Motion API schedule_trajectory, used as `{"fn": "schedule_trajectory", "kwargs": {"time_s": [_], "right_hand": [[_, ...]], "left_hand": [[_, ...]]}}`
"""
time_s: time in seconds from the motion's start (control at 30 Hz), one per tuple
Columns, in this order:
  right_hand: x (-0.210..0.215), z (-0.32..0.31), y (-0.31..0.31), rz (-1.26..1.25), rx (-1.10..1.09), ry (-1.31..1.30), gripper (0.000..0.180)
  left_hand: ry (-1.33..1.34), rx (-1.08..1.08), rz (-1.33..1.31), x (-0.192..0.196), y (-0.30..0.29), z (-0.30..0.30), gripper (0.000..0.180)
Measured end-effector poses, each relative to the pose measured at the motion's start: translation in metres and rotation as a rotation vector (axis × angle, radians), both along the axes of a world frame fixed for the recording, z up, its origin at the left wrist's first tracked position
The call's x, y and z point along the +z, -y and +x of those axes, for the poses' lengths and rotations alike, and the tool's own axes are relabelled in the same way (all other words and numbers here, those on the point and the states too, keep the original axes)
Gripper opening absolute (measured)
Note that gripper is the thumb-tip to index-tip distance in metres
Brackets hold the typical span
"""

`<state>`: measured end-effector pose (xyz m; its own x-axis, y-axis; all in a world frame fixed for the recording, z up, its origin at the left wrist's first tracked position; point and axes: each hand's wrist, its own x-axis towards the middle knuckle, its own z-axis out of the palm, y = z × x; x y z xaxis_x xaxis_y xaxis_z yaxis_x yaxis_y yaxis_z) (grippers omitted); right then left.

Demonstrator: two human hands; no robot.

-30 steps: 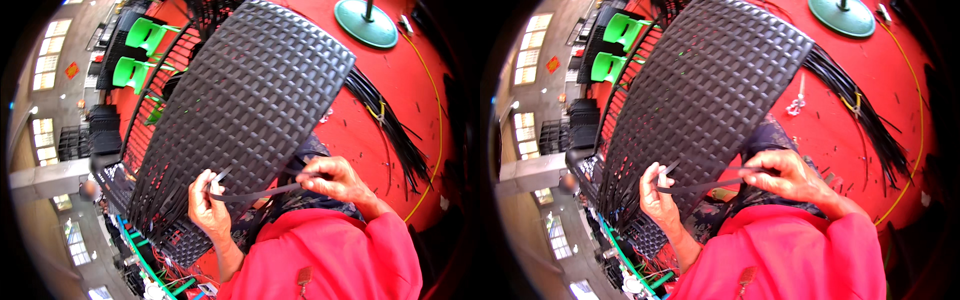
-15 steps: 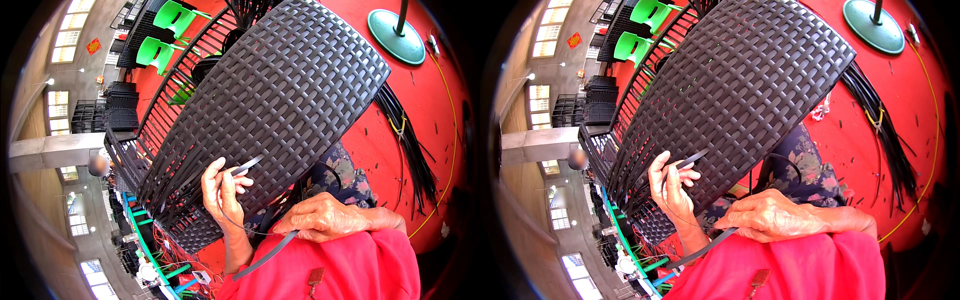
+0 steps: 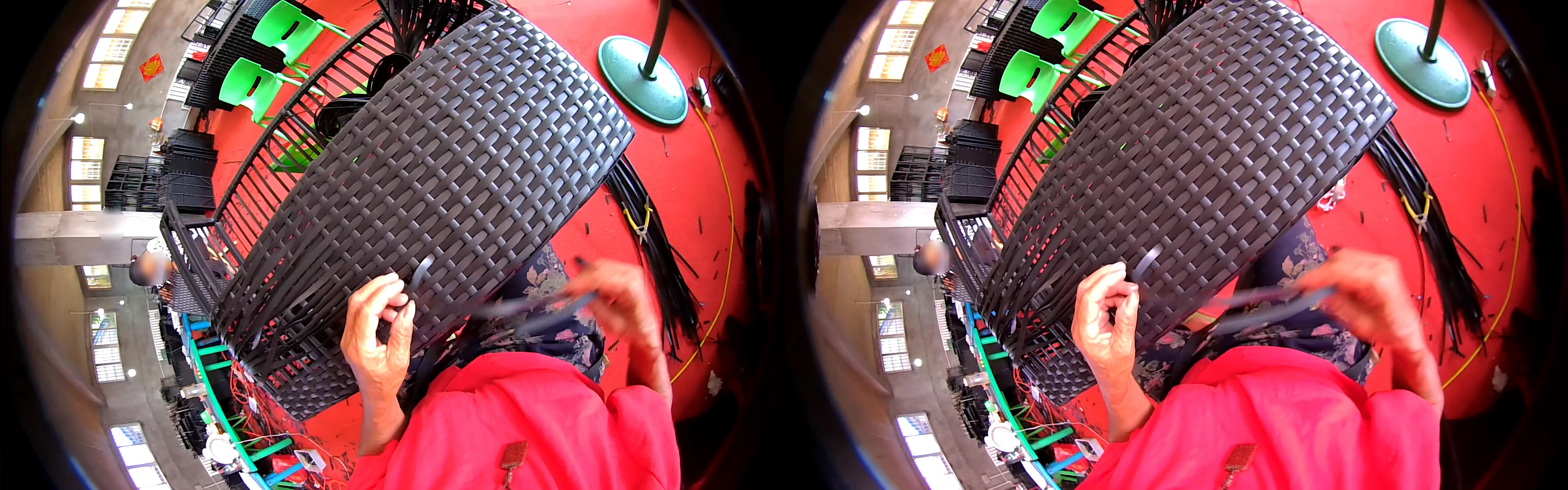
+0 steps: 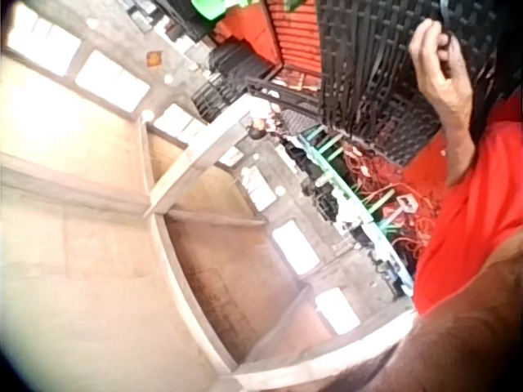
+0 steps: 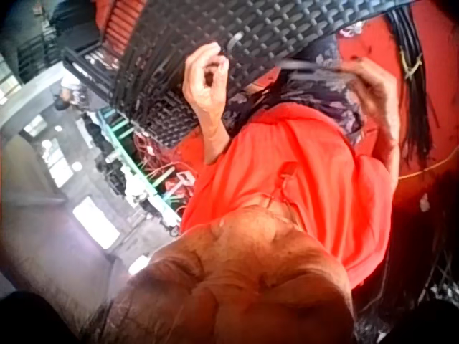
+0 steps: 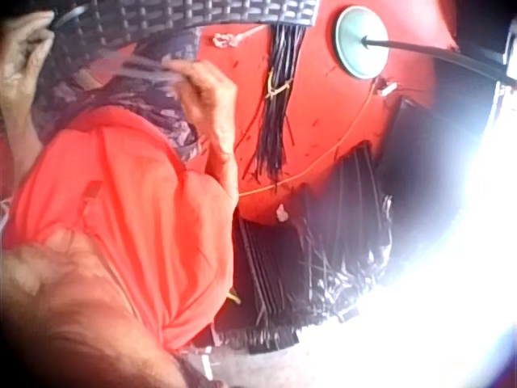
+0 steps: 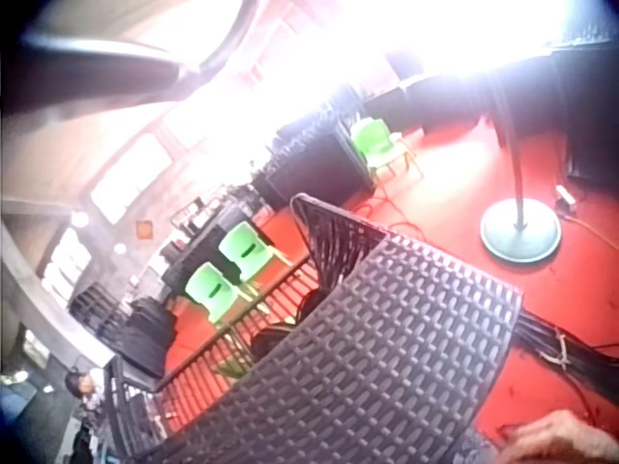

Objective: The person weaves plastic wicker strips through a furniture frame by hand, pulling the strips tight and tucking the ends into the weave.

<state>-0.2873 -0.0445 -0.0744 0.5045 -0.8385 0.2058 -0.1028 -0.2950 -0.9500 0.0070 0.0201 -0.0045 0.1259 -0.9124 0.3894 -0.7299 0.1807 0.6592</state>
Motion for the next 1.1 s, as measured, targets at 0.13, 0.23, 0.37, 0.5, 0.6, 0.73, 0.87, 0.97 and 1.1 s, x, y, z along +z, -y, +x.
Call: {"fn": "schedule_trajectory", "kwargs": {"time_s": [0.13, 0.23, 0.37, 0.5, 0.6, 0.73, 0.87, 0.97, 1.1], "right_hand": [[-0.048, -0.059, 0.022, -0.153, -0.652, -0.4, 0.025], [-0.039, -0.063, 0.022, 0.038, -0.658, -0.195, 0.03], [0.011, -0.022, 0.021, 0.048, -0.555, -0.033, 0.025], [0.059, 0.026, 0.033, -0.194, -0.168, -0.103, 0.013], [0.067, 0.058, 0.041, -0.316, 0.094, -0.114, 0.012], [0.071, 0.071, 0.044, -0.318, 0.158, -0.118, 0.012], [0.073, 0.066, 0.049, -0.363, 0.061, -0.239, 0.013], [0.083, 0.074, 0.055, -0.437, 0.101, -0.233, 0.01], [0.095, 0.087, 0.059, -0.524, 0.117, -0.302, 0.006]], "left_hand": [[0.314, 0.019, -0.065, 0.004, -0.006, -0.003, 0.024], [0.355, -0.11, -0.08, 0.004, 0.002, -0.027, 0.031], [0.654, -0.361, -0.132, -0.026, 0.011, -0.045, 0.034], [0.67, -0.396, -0.121, -0.038, 0.005, -0.045, 0.032], [0.62, -0.445, -0.095, -0.034, 0.003, -0.039, 0.031], [0.541, -0.464, -0.067, -0.008, -0.014, -0.023, 0.027], [0.572, -0.062, -0.134, 0.009, -0.028, 0.005, 0.021], [0.63, 0.046, -0.047, 0.018, -0.013, 0.01, 0.023], [0.704, 0.035, -0.044, 0.014, -0.002, 0.014, 0.023]]}}
